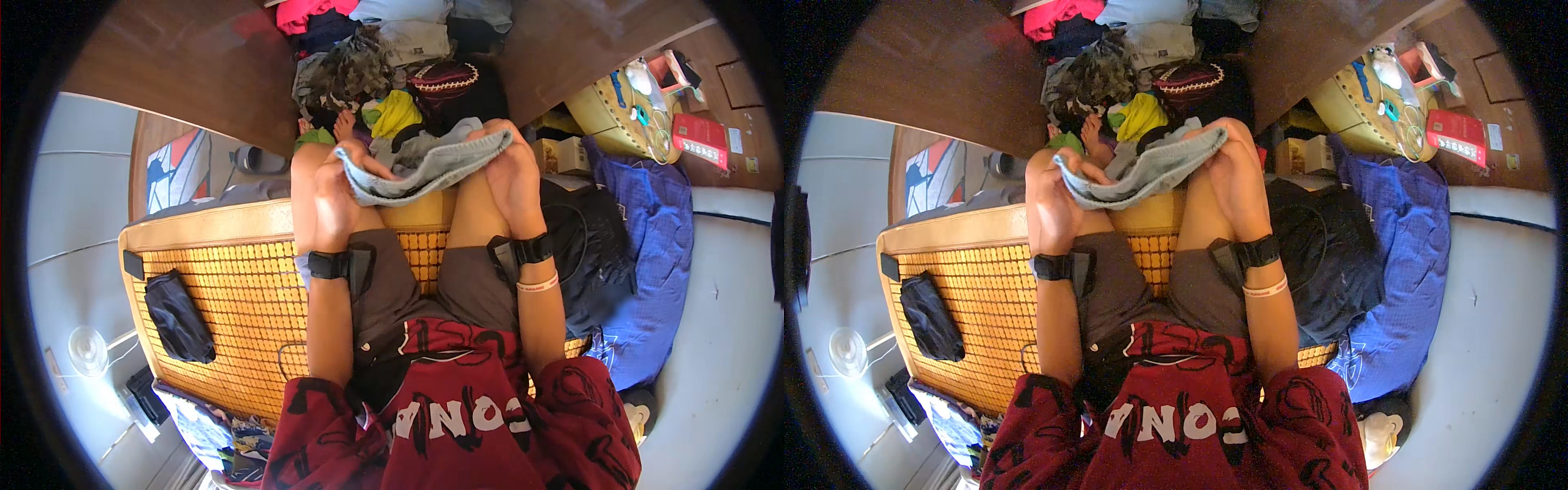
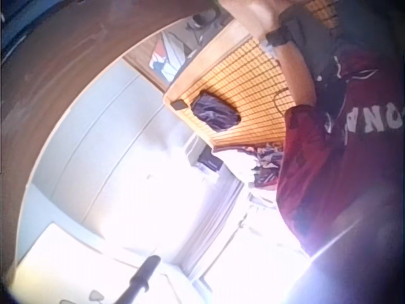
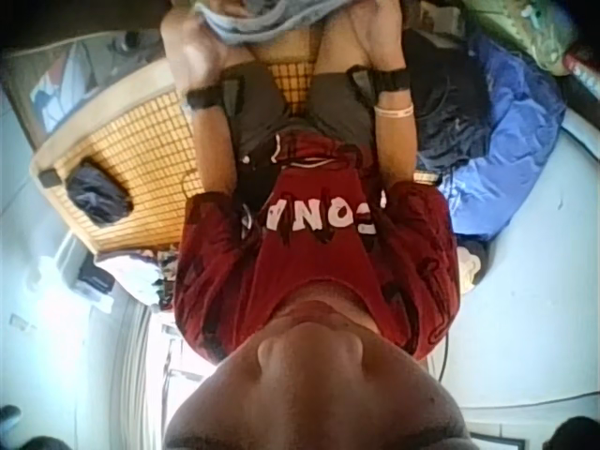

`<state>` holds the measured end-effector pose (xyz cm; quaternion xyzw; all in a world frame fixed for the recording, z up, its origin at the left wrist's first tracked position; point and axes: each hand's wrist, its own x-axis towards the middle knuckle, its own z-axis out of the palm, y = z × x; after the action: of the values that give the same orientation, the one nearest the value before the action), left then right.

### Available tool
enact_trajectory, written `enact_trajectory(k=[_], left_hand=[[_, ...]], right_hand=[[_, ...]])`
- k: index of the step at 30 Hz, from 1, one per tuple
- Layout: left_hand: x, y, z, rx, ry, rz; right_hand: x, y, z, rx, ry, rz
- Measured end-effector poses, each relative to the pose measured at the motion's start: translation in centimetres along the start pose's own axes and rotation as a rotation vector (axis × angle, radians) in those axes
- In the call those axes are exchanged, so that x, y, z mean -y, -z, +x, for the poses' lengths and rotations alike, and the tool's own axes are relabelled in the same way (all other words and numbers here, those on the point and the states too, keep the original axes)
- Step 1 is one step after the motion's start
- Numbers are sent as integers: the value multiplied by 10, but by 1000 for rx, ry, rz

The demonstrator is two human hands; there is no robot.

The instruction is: Folding several items of clothing, including a red shirt and grey shorts, and stacking them on a bed.

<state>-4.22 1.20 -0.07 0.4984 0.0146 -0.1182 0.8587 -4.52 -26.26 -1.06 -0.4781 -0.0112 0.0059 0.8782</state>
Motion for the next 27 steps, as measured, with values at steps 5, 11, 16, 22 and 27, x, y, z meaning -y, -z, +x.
enact_trajectory(k=[5, 11, 16, 22, 27], left_hand=[[13, 5, 9, 99, 83, -85], [16, 5, 16, 421, 115, -163], [23, -17, 7, 366, 129, 66], [21, -27, 2, 271, 9, 136], [27, -25, 7, 253, -63, 250]], right_hand=[[1, -15, 1, -69, -147, 135], [-10, -12, 7, 127, -242, -107], [-10, -20, 5, 322, -253, -293], [-4, -30, 0, 254, -278, -275], [-14, -24, 4, 303, -187, -336]])
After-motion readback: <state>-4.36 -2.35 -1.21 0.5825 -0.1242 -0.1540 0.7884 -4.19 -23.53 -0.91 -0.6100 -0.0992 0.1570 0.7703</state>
